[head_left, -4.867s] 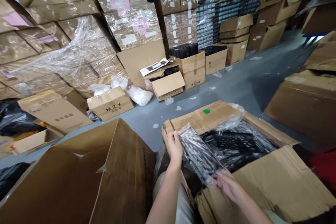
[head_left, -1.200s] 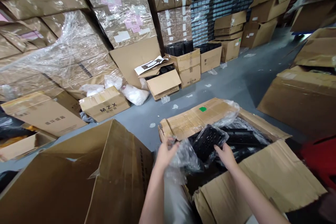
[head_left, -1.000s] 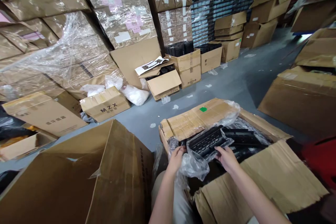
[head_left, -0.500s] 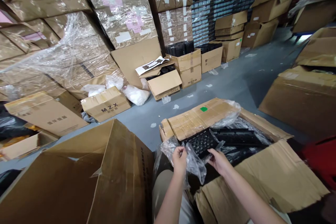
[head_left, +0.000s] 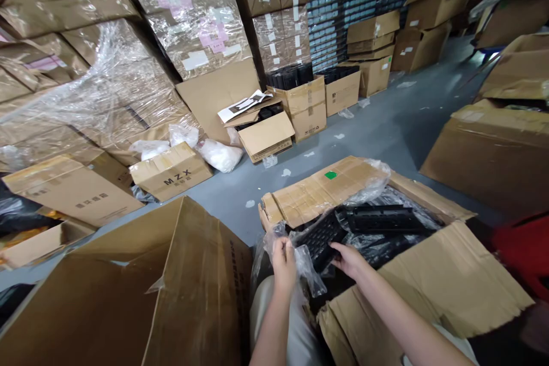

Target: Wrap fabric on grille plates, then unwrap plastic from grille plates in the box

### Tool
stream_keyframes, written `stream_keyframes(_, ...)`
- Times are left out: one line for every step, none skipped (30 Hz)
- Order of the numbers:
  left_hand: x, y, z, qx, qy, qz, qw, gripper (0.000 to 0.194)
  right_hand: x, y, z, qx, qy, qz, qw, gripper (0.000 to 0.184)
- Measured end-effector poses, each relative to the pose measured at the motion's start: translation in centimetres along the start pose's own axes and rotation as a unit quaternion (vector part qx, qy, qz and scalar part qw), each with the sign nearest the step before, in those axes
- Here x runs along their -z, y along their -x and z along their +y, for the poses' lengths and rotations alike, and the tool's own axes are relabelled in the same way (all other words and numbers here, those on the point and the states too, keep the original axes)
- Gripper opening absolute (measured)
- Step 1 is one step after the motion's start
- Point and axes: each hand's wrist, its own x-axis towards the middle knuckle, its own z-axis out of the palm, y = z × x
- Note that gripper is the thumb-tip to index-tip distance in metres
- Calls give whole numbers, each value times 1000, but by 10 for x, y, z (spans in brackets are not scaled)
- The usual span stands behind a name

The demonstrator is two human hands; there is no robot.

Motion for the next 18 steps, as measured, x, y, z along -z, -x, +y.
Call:
stream_keyframes(1, -1, 2, 20, 26, 3, 999, 28, 0, 0, -1, -3, 2, 4, 1000, 13)
stream_keyframes(1, -2, 5, 39, 55, 10, 998, 29, 1, -1, -1, -6, 3, 6, 1000, 12)
stream_keyframes(1, -3, 8, 53, 81, 25, 995, 29, 1, -1, -1, -8, 5, 7, 1000, 11)
stream_keyframes(0, -5, 11, 60, 102, 43, 992, 30, 1, -1, -1, -11, 7, 7, 1000, 10)
stream_keyframes(-1, -8, 14, 60, 118, 59, 989, 30, 1, -1, 1, -14, 10, 7, 1000, 9)
stream_keyframes(-2, -11, 18, 57, 130, 70, 987, 31, 1, -1, 2, -17, 13, 7, 1000, 9)
stream_keyframes(-3, -14, 22, 55, 143, 78, 985, 32, 1, -1, 5, -19, 18, 8, 1000, 8)
stream_keyframes(-3, -18, 26, 59, 159, 88, 982, 32, 1, -2, 7, -21, 23, 11, 999, 9)
stream_keyframes(-3, -21, 30, 68, 182, 101, 976, 32, 1, -2, 9, -21, 29, 14, 999, 9)
stream_keyframes(-2, -24, 36, 81, 211, 116, 967, 31, 2, -2, 11, -19, 35, 18, 999, 9)
stream_keyframes(0, -27, 42, 96, 242, 130, 957, 31, 2, -1, 12, -16, 42, 21, 999, 10)
stream_keyframes(2, -30, 49, 110, 271, 136, 947, 30, 3, -1, 12, -9, 48, 23, 999, 9)
stream_keyframes(6, -32, 56, 123, 294, 132, 938, 30, 3, 1, 11, 1, 54, 23, 998, 8)
stream_keyframes(11, -33, 64, 135, 313, 121, 932, 31, 4, 3, 10, 14, 61, 20, 998, 6)
stream_keyframes(16, -34, 72, 145, 329, 110, 927, 31, 5, 6, 9, 30, 68, 15, 997, 3)
stream_keyframes(22, -35, 79, 154, 344, 101, 921, 32, 5, 10, 7, 48, 75, 10, 996, 5)
stream_keyframes(26, -35, 86, 161, 360, 94, 914, 32, 5, 15, 6, 65, 82, 7, 995, 13)
stream_keyframes(29, -35, 92, 168, 377, 88, 907, 32, 4, 21, 4, 90, 89, 8, 992, 23)
